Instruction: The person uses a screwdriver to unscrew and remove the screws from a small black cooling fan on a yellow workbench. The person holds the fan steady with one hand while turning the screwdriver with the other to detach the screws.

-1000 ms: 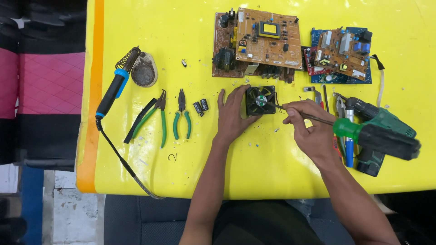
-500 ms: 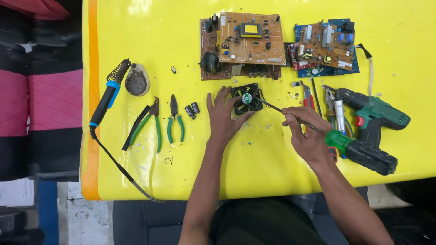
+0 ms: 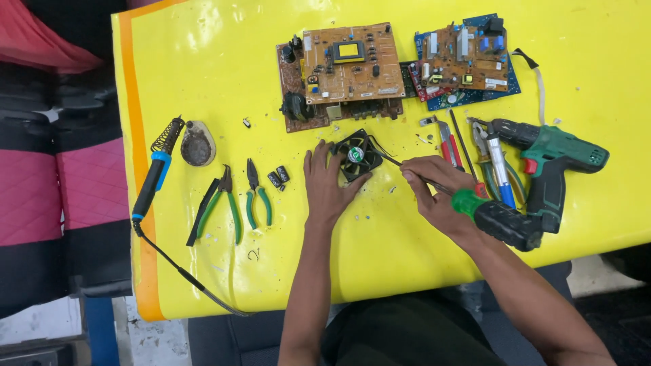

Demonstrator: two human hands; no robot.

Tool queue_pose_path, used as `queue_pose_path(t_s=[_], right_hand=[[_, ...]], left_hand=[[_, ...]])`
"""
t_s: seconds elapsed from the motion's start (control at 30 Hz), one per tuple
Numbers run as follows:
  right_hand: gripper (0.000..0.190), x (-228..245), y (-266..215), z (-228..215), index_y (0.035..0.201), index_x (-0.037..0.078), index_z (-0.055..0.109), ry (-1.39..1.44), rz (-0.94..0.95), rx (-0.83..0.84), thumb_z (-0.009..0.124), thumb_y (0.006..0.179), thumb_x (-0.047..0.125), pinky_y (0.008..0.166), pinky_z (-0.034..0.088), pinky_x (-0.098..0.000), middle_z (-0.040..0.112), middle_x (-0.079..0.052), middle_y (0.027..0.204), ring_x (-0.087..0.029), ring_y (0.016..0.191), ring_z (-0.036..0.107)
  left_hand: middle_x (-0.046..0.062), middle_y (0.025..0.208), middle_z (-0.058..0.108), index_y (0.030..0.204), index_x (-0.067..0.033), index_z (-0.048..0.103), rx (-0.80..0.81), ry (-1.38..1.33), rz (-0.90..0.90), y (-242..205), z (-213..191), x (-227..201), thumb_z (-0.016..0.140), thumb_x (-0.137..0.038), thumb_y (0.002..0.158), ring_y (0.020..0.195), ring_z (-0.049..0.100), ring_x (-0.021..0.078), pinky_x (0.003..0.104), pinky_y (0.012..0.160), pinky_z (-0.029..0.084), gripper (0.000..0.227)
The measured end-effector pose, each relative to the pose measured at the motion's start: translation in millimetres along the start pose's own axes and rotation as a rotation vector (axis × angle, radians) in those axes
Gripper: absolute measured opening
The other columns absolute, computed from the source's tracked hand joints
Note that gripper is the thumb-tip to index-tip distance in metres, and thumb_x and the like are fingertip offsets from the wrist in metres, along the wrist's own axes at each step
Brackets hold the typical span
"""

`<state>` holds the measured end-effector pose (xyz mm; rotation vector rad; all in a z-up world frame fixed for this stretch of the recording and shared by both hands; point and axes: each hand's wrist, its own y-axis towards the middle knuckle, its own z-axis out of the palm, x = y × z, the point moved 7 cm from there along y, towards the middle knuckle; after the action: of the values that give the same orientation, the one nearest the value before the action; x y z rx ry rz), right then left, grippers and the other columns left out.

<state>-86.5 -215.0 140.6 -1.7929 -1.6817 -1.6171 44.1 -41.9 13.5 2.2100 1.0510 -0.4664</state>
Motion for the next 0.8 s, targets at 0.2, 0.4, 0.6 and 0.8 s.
queue_pose_path(t_s=[0.2,0.4,0.6,0.8], right_hand=[[0.014,-7,0,0,0.092,0.007,0.074,-0.035,0.089,0.072,0.067,0.104,0.008,0.053,0.057,-0.0345,0.065,-0.009,0.072,-0.024,0.059,0.069],[0.012,0,6,3,0.096,0.005,0.078,0.010,0.003,0.003,0.068,0.102,0.003,0.059,0.059,-0.0298,0.071,-0.009,0.083,-0.023,0.065,0.072],[0.011,2,12,8,0.095,0.005,0.078,-0.023,-0.029,0.020,0.069,0.102,0.004,0.058,0.058,-0.0295,0.072,-0.010,0.085,-0.023,0.066,0.072],[0.021,-17,1,5,0.086,0.005,0.074,0.003,0.151,0.138,0.063,0.104,0.008,0.050,0.054,-0.0320,0.065,-0.008,0.065,-0.023,0.057,0.070]], left_hand=[[0.016,0.133,0.059,0.119,-0.0100,0.050,-0.048,-0.210,-0.135,-6,-1,14,0.095,-0.053,0.064,0.136,0.054,0.0338,0.047,0.124,0.032,0.083],[0.015,0.127,0.061,0.111,-0.0083,0.055,-0.033,-0.113,-0.047,1,-11,-3,0.092,-0.053,0.069,0.134,0.056,0.0357,0.052,0.123,0.033,0.072],[0.014,0.130,0.059,0.111,-0.0096,0.057,-0.027,-0.092,-0.038,0,-12,-6,0.090,-0.054,0.072,0.136,0.053,0.0349,0.053,0.123,0.033,0.067],[0.015,0.129,0.059,0.120,-0.0079,0.056,-0.036,-0.118,-0.062,-1,-12,-2,0.093,-0.051,0.070,0.135,0.054,0.0344,0.051,0.123,0.034,0.076]])
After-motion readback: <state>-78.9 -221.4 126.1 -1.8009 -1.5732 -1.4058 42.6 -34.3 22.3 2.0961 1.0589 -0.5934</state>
